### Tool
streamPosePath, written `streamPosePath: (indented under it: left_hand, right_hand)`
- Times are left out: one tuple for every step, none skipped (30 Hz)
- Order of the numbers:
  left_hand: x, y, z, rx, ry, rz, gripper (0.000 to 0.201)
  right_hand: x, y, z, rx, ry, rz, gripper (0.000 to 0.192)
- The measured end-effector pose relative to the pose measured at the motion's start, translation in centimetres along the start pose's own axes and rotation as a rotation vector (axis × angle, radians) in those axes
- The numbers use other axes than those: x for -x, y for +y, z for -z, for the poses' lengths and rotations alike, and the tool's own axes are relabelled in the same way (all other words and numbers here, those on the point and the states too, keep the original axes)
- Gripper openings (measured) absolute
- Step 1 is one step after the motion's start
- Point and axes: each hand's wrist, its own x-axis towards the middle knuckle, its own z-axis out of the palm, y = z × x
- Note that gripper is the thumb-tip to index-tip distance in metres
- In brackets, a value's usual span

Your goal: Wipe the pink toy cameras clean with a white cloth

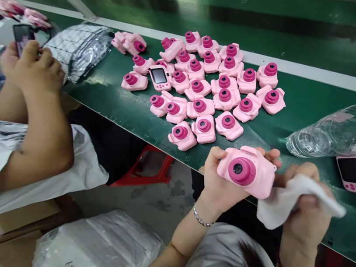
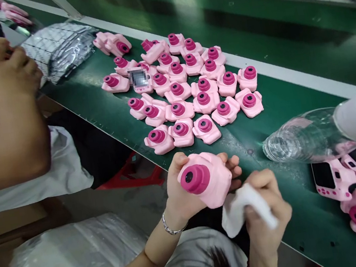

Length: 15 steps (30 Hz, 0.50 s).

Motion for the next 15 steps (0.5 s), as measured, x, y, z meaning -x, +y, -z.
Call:
streamPosePath:
  left_hand:
    - [-0.1,-0.2,-0.1,-0.01,0.032,-0.016,0.04]
    - [-0.2,-0.5,-0.2,-0.029,0.055,-0.018,0.039]
    - [-0.2,-0.8,-0.4,-0.058,0.067,-0.011,0.037]
    - [-0.2,-1.1,-0.5,-0.096,0.069,-0.01,0.035]
    - [-0.2,-1.3,-0.7,-0.138,0.065,-0.024,0.034]
    - [-0.1,-1.5,-0.7,-0.181,0.058,-0.051,0.034]
    - [-0.1,-1.5,-0.7,-0.225,0.05,-0.099,0.034]
    - [0.0,-1.5,-0.5,-0.277,0.044,-0.159,0.037]
    - [0.0,-1.3,-0.1,-0.346,0.037,-0.226,0.039]
    - [-0.1,-1.1,0.5,-0.446,0.01,-0.297,0.041]
    - [-0.1,-0.8,1.1,-0.583,-0.037,-0.378,0.044]
    - [-0.2,-0.4,1.9,-0.756,-0.099,-0.463,0.049]
    - [-0.3,-0.1,2.7,-0.946,-0.174,-0.55,0.058]
    - [-0.4,0.2,3.5,-1.12,-0.245,-0.628,0.067]
    - [-0.4,0.4,4.1,-1.257,-0.31,-0.69,0.078]
  right_hand:
    - [-0.1,-0.1,-0.5,0.031,0.016,0.077,0.016]
    - [-0.3,-0.2,-1.1,0.089,0.061,0.141,0.012]
    - [-0.7,-0.1,-1.6,0.159,0.123,0.162,0.01]
    - [-1.0,0.1,-2.0,0.228,0.19,0.127,0.008]
    - [-1.5,0.4,-2.1,0.263,0.251,0.046,0.01]
    - [-1.9,0.6,-2.1,0.251,0.3,-0.057,0.018]
    - [-2.3,0.9,-1.8,0.182,0.326,-0.15,0.026]
    - [-2.8,1.1,-1.3,0.06,0.321,-0.233,0.032]
    - [-3.1,1.1,-0.8,-0.086,0.299,-0.299,0.036]
    - [-3.5,1.0,-0.2,-0.225,0.258,-0.35,0.038]
    - [-3.7,0.8,0.3,-0.337,0.203,-0.391,0.04]
    - [-3.9,0.5,0.7,-0.41,0.142,-0.428,0.043]
    - [-4.0,0.2,0.9,-0.456,0.086,-0.467,0.047]
    - [-4.0,-0.2,1.0,-0.486,0.059,-0.502,0.05]
    - [-3.9,-0.4,1.0,-0.504,0.049,-0.534,0.051]
